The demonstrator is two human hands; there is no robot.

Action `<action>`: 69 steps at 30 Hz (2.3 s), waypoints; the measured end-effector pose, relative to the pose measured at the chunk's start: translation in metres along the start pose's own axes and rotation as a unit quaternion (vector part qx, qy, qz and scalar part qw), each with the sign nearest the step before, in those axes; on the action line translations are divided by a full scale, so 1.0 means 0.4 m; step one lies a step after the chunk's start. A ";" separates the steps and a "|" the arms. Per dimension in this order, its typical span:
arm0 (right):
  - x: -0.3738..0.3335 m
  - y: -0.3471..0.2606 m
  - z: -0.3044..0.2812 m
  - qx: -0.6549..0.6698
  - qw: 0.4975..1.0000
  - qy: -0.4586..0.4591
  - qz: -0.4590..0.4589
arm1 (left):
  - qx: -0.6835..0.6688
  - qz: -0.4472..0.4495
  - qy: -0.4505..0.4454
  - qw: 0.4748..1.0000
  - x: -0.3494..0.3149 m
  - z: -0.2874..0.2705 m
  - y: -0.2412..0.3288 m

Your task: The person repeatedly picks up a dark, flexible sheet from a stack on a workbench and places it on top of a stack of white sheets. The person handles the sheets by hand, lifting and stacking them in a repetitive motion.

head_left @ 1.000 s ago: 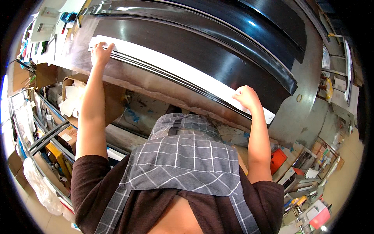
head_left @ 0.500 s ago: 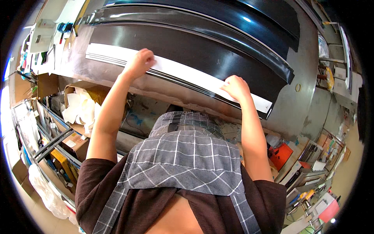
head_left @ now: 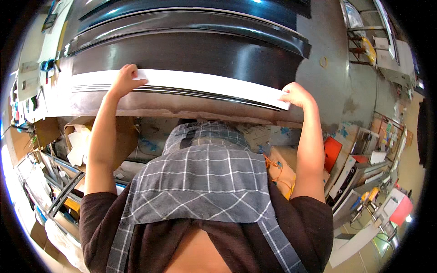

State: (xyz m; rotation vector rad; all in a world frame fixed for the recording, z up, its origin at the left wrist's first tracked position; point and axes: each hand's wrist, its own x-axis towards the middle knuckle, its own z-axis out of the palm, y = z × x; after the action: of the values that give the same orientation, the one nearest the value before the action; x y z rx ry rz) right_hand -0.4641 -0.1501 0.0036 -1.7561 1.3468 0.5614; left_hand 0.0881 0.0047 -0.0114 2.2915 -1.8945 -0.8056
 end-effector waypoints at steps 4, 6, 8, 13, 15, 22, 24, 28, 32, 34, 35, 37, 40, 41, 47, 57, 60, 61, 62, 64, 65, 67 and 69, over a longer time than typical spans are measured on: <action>0.001 0.083 0.003 0.067 0.997 0.017 0.020 | 0.006 -0.013 0.002 1.000 -0.002 -0.013 0.017; -0.003 0.080 0.003 0.064 0.998 0.023 0.016 | 0.003 -0.017 0.002 1.000 0.000 -0.009 0.016; -0.012 0.070 0.004 0.065 0.997 0.034 0.018 | -0.017 -0.019 0.005 1.000 0.001 -0.004 0.018; -0.039 0.033 0.000 0.038 0.997 0.065 0.027 | -0.035 -0.014 0.013 0.999 0.005 -0.001 0.015; -0.036 0.042 0.005 0.036 0.997 0.072 0.020 | -0.037 -0.019 0.014 0.999 0.005 -0.002 0.020; -0.043 0.046 0.007 0.065 0.995 0.071 0.025 | -0.035 -0.039 0.003 0.999 0.012 -0.002 0.011; -0.047 0.043 0.002 0.070 0.995 0.064 0.021 | -0.032 -0.043 0.003 0.999 0.010 -0.005 0.019; -0.041 0.044 0.006 0.056 0.996 0.061 0.017 | -0.042 -0.021 0.011 0.999 0.014 0.001 0.008; -0.030 0.067 0.024 0.039 0.996 0.081 0.000 | -0.034 -0.044 0.006 0.998 0.014 -0.007 0.031; -0.032 0.068 0.036 0.006 0.992 0.126 -0.012 | -0.036 -0.048 0.004 0.998 0.014 -0.005 0.020; -0.038 0.067 0.043 -0.011 0.989 0.149 -0.018 | -0.044 -0.052 0.000 0.998 0.015 -0.001 0.009; -0.081 0.022 0.039 -0.073 0.975 0.206 0.034 | -0.045 -0.066 -0.001 0.997 0.019 0.004 0.007; -0.141 -0.053 0.088 -0.033 0.948 0.317 -0.009 | -0.010 -0.068 0.010 0.998 0.007 -0.001 0.020; -0.144 -0.077 0.148 0.030 0.929 0.354 -0.104 | -0.047 -0.070 0.008 0.996 0.008 0.005 0.004; -0.119 -0.060 0.325 -0.101 0.924 0.331 -0.162 | -0.061 -0.069 0.029 0.995 0.000 0.016 0.001; -0.058 0.007 0.261 0.007 0.896 0.444 -0.014 | 0.115 0.009 0.237 0.965 0.050 0.014 0.104; -0.038 -0.026 0.274 -0.019 0.891 0.454 0.004 | 0.129 -0.059 0.191 0.971 0.072 0.079 0.038; -0.043 -0.032 0.275 -0.019 0.893 0.449 0.000 | 0.139 -0.045 0.213 0.966 0.069 0.094 0.041; -0.049 -0.042 0.275 -0.019 0.895 0.445 -0.004 | 0.141 -0.065 0.204 0.967 0.063 0.093 0.035; -0.056 -0.063 0.273 -0.024 0.899 0.438 -0.009 | 0.147 -0.080 0.201 0.965 0.050 0.094 0.025; -0.060 -0.073 0.274 -0.032 0.905 0.425 -0.010 | 0.142 -0.081 0.197 0.967 0.035 0.093 0.011; -0.060 -0.088 0.285 -0.031 0.910 0.413 -0.011 | 0.141 -0.079 0.200 0.966 0.015 0.089 -0.013; -0.063 -0.096 0.283 -0.027 0.917 0.397 -0.003 | 0.145 -0.088 0.193 0.967 0.008 0.089 -0.012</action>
State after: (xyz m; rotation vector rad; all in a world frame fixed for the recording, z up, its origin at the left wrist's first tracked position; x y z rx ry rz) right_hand -0.4214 -0.0399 -0.0269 -2.1338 1.8640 -0.1713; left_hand 0.0775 0.0127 -0.0447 2.5720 -1.7418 -0.0721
